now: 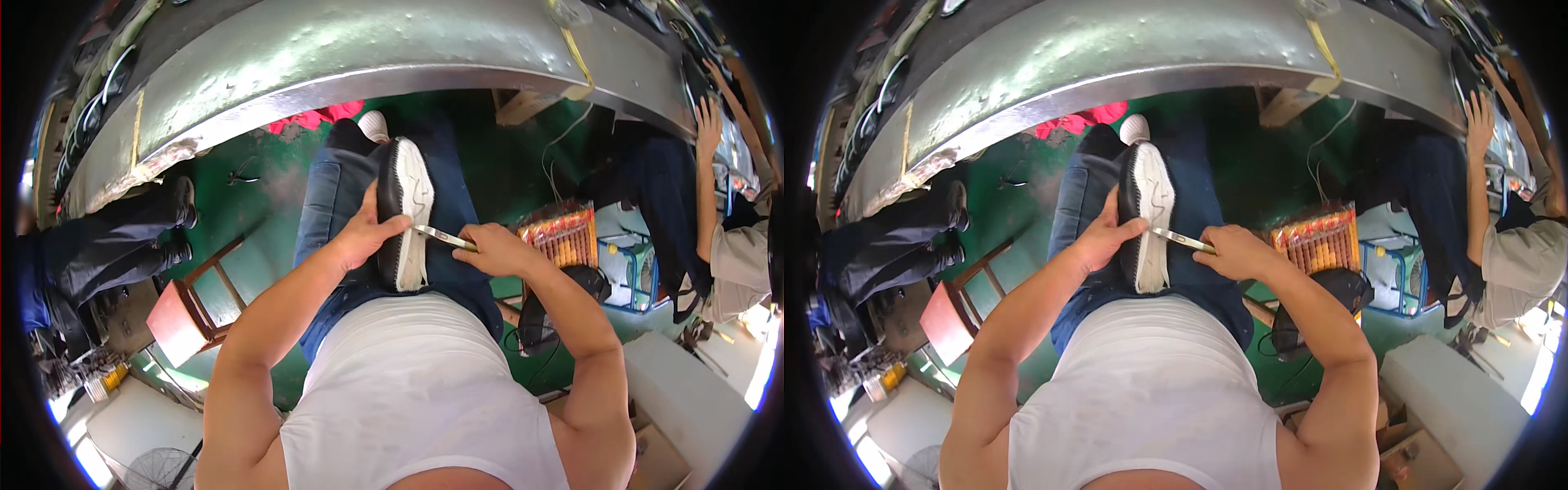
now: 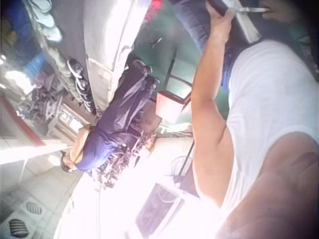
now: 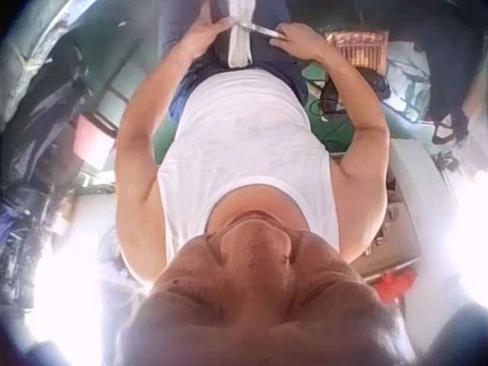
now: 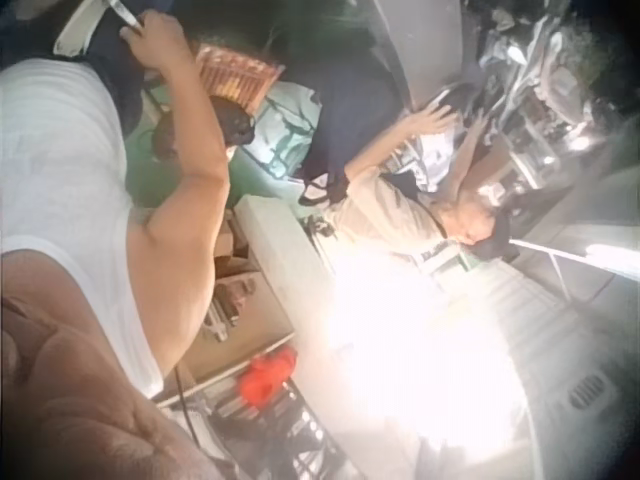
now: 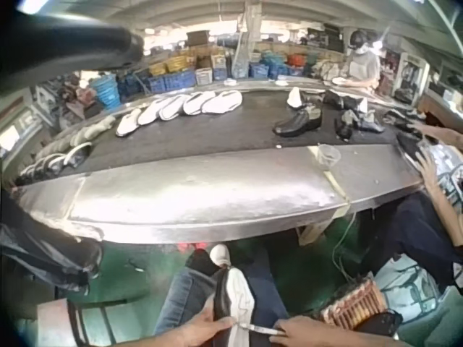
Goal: Manually adjusting and pulling shoe uppers over a last using lasting pliers at a factory workstation.
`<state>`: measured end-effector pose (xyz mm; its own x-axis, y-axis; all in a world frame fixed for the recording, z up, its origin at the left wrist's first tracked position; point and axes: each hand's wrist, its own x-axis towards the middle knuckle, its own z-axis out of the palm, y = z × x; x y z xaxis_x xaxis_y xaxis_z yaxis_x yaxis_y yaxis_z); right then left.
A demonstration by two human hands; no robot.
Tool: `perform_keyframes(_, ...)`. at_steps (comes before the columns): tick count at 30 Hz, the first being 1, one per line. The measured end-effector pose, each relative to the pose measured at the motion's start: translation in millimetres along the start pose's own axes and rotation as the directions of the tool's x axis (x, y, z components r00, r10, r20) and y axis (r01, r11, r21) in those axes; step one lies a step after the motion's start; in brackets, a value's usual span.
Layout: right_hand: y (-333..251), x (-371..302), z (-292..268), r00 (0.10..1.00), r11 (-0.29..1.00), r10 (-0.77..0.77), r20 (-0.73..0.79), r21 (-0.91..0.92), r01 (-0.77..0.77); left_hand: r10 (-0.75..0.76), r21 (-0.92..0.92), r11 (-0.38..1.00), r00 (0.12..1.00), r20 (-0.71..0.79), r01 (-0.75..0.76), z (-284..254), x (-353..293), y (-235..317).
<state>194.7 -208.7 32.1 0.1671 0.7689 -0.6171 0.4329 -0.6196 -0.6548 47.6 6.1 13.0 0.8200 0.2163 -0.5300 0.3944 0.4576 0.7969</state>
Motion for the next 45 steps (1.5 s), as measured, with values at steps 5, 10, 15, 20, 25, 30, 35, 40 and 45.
perform_keyframes(5,-19.7,-29.5,31.2,0.951,0.917,-0.199,-0.237,-0.387,0.095,0.080,-0.052,0.995,0.992,-0.101,-0.085,5.4,5.8,-17.8)
perform_keyframes(10,-15.5,-36.9,28.2,0.999,0.995,0.007,0.044,-0.105,-0.002,0.166,0.266,0.959,0.960,-0.227,-0.103,14.9,8.6,-37.0)
perform_keyframes(15,50.0,-0.7,18.8,0.799,0.646,-0.109,0.592,0.653,-0.395,0.421,0.738,0.649,0.896,-0.143,-0.187,2.0,-7.4,-69.8)
perform_keyframes(20,58.6,6.8,15.1,0.748,0.601,-0.207,0.630,0.686,-0.411,0.003,0.451,0.892,0.998,0.060,-0.029,-7.7,-33.5,-70.4)
perform_keyframes(25,10.7,-21.3,-16.3,0.854,0.773,-0.027,0.520,0.552,-0.312,0.066,0.390,0.919,0.998,-0.014,-0.055,-0.4,-25.9,-74.3)
perform_keyframes(30,-33.4,-24.6,25.7,0.929,0.970,-0.227,-0.291,0.011,0.241,0.024,0.334,0.942,1.000,0.018,-0.029,-2.2,-34.9,-60.9)
perform_keyframes(35,-20.6,-17.3,17.1,0.986,0.986,-0.142,-0.083,-0.100,0.134,-0.044,0.422,0.907,0.998,0.049,0.020,-0.5,-46.0,-18.7)
perform_keyframes(40,-29.8,-46.8,-42.9,0.886,0.989,-0.144,-0.441,-0.044,0.139,-0.006,-0.186,0.982,0.995,0.102,0.025,-38.8,-89.5,31.5)
perform_keyframes(45,-32.6,-20.4,-129.9,0.450,0.789,-0.578,-0.681,-0.608,0.093,0.288,-0.167,0.946,0.957,0.038,-0.278,-58.9,-109.4,141.8)
